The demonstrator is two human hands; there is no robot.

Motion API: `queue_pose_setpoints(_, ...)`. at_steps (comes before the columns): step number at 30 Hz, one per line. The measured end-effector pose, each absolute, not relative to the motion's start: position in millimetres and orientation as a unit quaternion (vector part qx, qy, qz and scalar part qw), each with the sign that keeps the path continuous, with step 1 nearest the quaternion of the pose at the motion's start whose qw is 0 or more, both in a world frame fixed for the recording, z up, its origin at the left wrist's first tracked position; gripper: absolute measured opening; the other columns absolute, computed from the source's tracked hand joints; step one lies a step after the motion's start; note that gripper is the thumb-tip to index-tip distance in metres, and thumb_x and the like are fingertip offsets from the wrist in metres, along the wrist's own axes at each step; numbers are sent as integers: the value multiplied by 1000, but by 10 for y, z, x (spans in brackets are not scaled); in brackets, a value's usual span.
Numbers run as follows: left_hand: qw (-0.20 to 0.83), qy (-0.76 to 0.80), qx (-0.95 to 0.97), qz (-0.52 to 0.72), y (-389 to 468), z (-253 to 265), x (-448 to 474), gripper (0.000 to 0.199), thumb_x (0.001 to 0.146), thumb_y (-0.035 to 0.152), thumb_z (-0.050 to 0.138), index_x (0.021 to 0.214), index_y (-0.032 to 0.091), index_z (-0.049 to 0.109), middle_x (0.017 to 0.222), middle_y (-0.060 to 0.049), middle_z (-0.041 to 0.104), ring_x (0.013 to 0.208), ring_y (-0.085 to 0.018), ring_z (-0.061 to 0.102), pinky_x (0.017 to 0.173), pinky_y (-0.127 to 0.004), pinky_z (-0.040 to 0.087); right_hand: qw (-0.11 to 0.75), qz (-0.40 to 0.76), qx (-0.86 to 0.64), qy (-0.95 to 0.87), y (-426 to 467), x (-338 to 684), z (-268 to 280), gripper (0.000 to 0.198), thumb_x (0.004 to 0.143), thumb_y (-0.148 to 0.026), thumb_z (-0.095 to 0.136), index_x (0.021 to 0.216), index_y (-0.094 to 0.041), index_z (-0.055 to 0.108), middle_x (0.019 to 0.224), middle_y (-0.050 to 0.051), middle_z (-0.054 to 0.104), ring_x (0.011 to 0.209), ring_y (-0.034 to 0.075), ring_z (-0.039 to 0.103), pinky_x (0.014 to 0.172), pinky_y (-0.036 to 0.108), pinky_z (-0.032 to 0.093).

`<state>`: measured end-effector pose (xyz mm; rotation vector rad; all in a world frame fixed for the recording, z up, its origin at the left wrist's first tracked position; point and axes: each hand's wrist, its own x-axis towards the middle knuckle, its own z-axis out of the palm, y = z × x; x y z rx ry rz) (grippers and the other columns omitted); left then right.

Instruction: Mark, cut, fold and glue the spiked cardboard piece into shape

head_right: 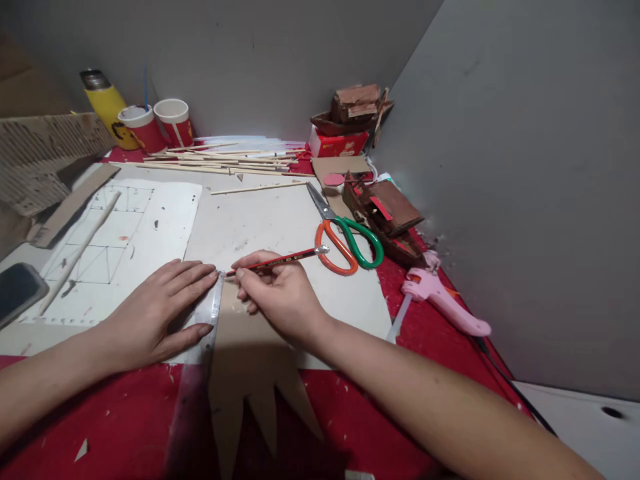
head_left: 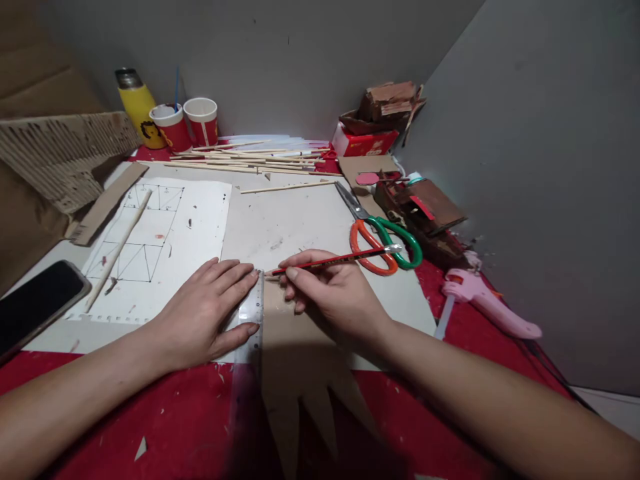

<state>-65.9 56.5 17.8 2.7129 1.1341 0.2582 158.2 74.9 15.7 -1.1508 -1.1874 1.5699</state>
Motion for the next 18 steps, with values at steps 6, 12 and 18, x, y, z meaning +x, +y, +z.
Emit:
queue_pose_setpoints(6, 91, 375, 918, 87, 576, 170, -667, 64, 93, 44, 55, 144, 8, 46, 147, -20, 51, 132, -36, 45, 111, -57, 37, 411, 638, -473, -447, 739, 1662, 264, 14, 82, -27, 71, 91, -17, 71, 81, 4, 72, 66, 12, 66, 55, 22, 55)
queue_pose_setpoints(12, 84, 373, 919, 97, 573, 160, -664, 63, 93, 44, 56, 143, 7, 47, 145, -20, 52, 132, -36, 45, 110, -57, 37, 360, 587, -471, -552, 564, 1818, 412, 21, 93, -29, 61, 106, -17, 72, 94, 7, 78, 88, 19, 73, 85, 37, 60)
queue_pose_setpoints(18, 77, 373, 920, 95, 566, 154, -664, 62, 94, 44, 55, 143, 8, 46, 145, -20, 52, 132, -35, 46, 110, -57, 38, 379, 544, -520, -539, 326, 2082, 381, 30, 93, -46, 63, 106, -21, 73, 92, 7, 79, 89, 23, 74, 82, 36, 60)
